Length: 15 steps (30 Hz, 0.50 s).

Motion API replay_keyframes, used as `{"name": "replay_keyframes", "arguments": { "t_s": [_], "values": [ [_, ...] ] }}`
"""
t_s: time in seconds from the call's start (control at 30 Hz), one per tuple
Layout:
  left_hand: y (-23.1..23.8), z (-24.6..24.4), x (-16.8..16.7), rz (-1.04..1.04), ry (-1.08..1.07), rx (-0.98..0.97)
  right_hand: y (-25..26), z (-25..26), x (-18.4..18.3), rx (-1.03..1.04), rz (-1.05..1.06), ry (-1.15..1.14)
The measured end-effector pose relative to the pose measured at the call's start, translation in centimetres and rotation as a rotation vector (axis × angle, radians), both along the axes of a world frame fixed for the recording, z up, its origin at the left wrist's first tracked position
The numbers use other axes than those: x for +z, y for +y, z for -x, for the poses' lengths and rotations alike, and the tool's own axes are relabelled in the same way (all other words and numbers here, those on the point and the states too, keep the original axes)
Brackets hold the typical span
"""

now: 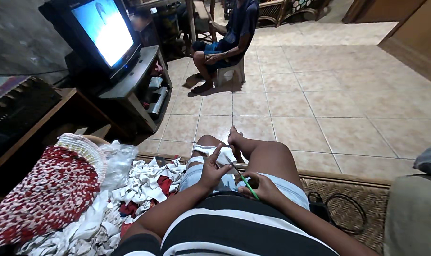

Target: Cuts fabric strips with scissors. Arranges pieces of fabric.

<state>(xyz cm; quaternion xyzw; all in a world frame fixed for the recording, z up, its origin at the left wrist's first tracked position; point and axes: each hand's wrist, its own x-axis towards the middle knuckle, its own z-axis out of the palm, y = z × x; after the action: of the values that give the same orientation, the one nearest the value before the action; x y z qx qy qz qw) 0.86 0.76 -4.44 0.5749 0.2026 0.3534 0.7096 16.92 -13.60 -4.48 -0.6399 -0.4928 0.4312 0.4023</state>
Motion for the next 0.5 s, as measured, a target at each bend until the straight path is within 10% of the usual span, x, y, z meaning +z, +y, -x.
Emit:
{"name": "replay_keyframes", "arguments": {
  "t_s": [0.5],
  "values": [
    [0.14,0.29,0.09,-0.066,0.029,-0.005,-0.31,0.02,0.29,-0.027,-0.008,-0.097]
  ]
}}
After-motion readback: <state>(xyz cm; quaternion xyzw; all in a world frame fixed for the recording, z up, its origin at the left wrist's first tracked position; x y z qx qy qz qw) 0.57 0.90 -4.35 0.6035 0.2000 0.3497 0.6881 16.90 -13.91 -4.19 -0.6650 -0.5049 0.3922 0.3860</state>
